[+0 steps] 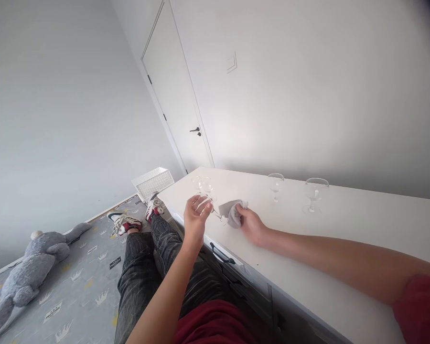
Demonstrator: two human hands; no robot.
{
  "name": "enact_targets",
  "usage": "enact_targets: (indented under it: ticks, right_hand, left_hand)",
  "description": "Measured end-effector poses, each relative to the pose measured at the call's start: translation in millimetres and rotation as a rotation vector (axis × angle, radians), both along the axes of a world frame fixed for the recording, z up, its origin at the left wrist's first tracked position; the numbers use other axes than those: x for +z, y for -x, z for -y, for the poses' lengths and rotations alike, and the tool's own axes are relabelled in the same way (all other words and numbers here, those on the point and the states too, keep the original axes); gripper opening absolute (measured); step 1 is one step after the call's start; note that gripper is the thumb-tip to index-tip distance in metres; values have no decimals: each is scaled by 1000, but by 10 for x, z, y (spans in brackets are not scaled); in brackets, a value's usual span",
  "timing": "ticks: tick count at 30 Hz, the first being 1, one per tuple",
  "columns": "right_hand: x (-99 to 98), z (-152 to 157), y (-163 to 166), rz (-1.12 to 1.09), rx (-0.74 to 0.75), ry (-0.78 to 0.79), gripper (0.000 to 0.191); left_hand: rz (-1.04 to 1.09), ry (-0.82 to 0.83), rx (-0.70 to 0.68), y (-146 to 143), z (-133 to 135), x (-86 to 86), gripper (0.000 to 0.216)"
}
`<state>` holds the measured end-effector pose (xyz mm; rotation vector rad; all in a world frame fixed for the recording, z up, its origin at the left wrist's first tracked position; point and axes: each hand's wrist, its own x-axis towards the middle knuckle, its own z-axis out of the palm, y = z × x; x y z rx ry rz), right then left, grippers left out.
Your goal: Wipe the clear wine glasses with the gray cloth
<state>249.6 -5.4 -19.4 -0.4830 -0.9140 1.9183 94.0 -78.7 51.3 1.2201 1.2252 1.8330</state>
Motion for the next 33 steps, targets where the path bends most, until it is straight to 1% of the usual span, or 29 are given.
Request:
enact_targets:
  ticks: [2,3,4,5,8,10,12,15,16,17,18,20,22,23,24,25,26,27,28,29,30,31,32,33]
  right_hand:
    - [74,42,-18,-61,253,62,33]
    - [108,71,-16,-76,349,96,35]
    - [134,98,-8,-80,404,125,36]
    - [150,117,6,-71,421,150,35]
    - [155,126,51,10,358,213,29]
    - [148,122,61,24,288,178,30]
    - [156,153,42,-26,185,39,31]
    - [195,261,-14,-68,27,-232,32]
    - [208,296,-27,-66,-3,-282,32]
    - [218,322,-33,-71,-21,-297,32]
    - [222,334,-30,-82,-22,-277,32]
    - [213,314,-3,-95,21,-150,34]
    - [188,240,26,-58,61,-30,38]
    - [175,190,30,-14,55,-10,39]
    - [167,136,21,49,17,-18,38]
    - [164,82,0,133,-52,-60,36]
    - [169,31,-33,233,-141,-140,31]
    - [179,-13,-74,341,-232,-254,26]
    - [194,-45,-118,444,-314,-400,21]
    - [210,-63,-159,530,-371,-576,21]
    - [224,-65,-193,600,-383,-770,26]
    - [232,-49,-216,661,-347,-958,32]
    - [233,-16,-225,725,-279,-1117,37]
    - [228,32,-223,797,-195,-1240,43]
  left_hand:
    - [8,-74,-111,14,25,-18,56]
    - [-7,-101,-171,7,45,-27,56]
    - [-29,-121,-221,-6,68,-35,57]
    - [-51,-135,-259,-25,92,-41,58]
    - [-103,-139,-341,-83,142,-52,61]
    - [-99,-151,-348,-108,139,-59,59]
    - [-37,-192,-288,-120,109,-68,56]
    - [115,-257,-202,-135,62,-81,53]
    - [157,-274,-200,-142,56,-85,54]
    - [184,-287,-213,-151,57,-90,55]
    - [188,-291,-237,-161,64,-96,55]
    - [138,-273,-293,-184,93,-110,57]
    - [53,-238,-333,-202,125,-124,59]
    - [12,-224,-340,-207,137,-129,60]
    - [-26,-217,-334,-208,145,-131,60]
    - [-60,-217,-314,-203,149,-131,59]
    - [-94,-221,-284,-191,147,-130,56]
    - [-128,-224,-245,-173,142,-129,54]
    - [-159,-228,-198,-150,133,-130,53]
    - [-185,-228,-147,-123,122,-135,54]
    - [-203,-222,-93,-93,110,-143,55]
    - [-215,-206,-34,-64,97,-156,57]
    - [-220,-183,27,-38,86,-171,59]
    - [-219,-153,83,-18,76,-189,60]
